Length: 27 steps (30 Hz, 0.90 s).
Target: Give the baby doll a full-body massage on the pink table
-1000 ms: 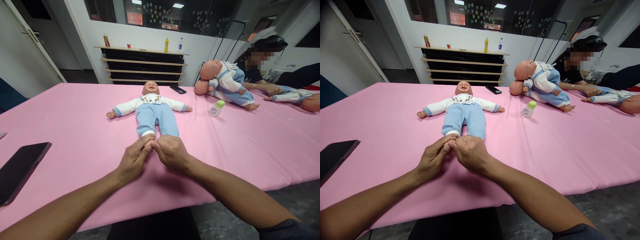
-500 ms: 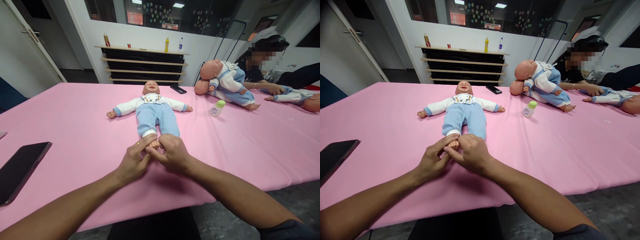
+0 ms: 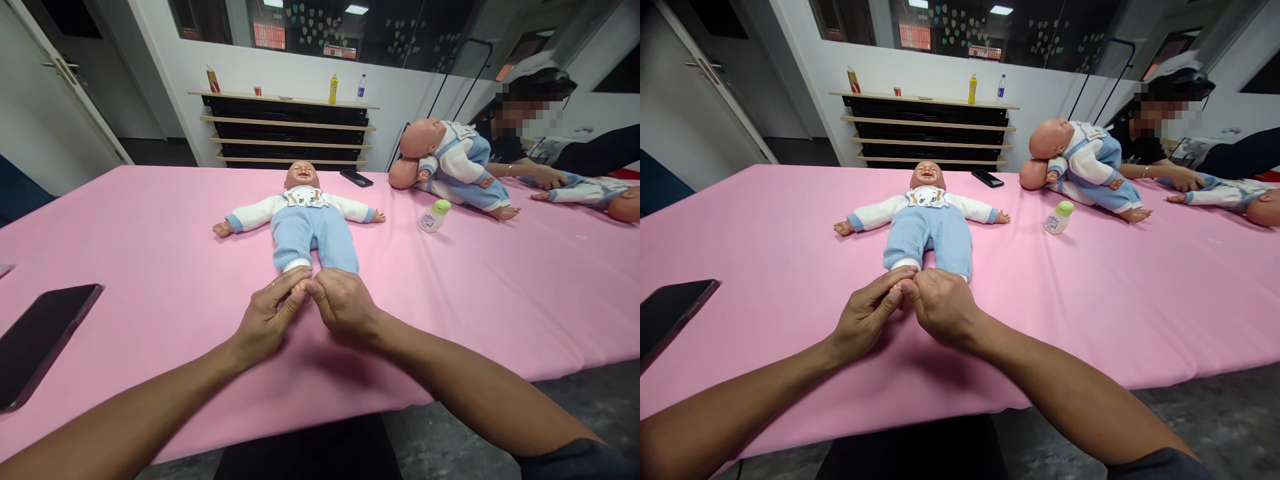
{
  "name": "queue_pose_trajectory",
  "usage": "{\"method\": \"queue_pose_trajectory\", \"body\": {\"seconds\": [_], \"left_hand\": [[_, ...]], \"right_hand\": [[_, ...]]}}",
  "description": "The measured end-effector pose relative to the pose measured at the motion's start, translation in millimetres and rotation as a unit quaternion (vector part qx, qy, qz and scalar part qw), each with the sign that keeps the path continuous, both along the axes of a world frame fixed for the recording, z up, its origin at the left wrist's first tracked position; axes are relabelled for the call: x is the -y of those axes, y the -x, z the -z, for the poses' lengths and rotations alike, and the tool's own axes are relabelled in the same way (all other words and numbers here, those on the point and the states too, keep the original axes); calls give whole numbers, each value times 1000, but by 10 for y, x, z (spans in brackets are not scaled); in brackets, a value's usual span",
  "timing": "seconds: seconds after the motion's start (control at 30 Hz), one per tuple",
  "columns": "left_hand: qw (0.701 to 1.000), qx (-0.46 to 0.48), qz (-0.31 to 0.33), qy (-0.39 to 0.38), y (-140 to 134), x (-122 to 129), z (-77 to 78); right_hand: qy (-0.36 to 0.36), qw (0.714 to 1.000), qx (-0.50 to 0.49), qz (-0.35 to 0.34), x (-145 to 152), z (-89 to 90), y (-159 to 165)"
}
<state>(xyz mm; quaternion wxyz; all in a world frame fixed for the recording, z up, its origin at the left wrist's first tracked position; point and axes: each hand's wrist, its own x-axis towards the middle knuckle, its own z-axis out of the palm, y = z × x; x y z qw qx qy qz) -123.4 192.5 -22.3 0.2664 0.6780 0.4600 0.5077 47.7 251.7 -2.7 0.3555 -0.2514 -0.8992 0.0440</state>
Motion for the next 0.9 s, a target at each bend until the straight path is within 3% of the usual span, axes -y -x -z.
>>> {"method": "queue_pose_trajectory", "body": {"seconds": [0.37, 0.67, 0.9], "left_hand": [[999, 48, 6, -4, 6, -12, 24], [1000, -14, 8, -11, 8, 8, -5], [1000, -3, 3, -29, -22, -1, -49]], "right_hand": [[22, 999, -5, -31, 38, -41, 3], [34, 998, -27, -46, 24, 1, -19], [13, 993, -115, -21, 88, -39, 9]]}}
